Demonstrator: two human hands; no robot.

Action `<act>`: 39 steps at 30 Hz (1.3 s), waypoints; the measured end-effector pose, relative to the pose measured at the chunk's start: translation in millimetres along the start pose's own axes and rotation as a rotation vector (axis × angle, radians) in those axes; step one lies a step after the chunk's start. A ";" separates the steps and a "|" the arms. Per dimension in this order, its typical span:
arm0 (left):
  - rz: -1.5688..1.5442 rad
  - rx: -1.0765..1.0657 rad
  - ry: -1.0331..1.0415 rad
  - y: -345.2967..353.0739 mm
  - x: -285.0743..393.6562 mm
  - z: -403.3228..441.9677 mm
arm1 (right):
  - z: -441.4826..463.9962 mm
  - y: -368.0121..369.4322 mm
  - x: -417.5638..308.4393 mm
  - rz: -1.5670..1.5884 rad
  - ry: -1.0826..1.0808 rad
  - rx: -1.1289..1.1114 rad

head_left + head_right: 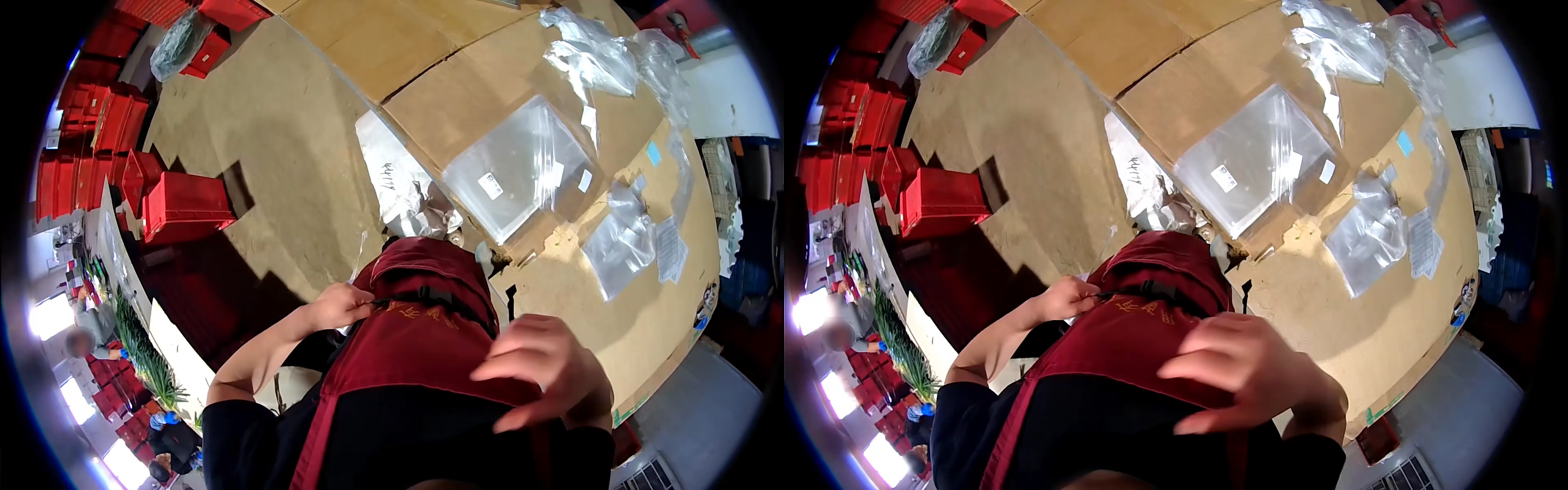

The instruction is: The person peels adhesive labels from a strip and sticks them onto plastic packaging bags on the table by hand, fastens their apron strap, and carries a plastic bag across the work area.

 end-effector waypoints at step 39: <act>0.051 0.136 0.576 -59.9 161.2 -54.7 | -65.5 -18.6 -19.4 0.088 -0.338 -0.226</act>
Point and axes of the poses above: each hand's wrist, its own z-axis towards the middle knuckle, its own y-axis out of the palm, x = y × z, the point moved 5 cm from there along z, towards the middle knuckle, and after that the axes turned 10 degrees about -z, right-handed, at the moved point
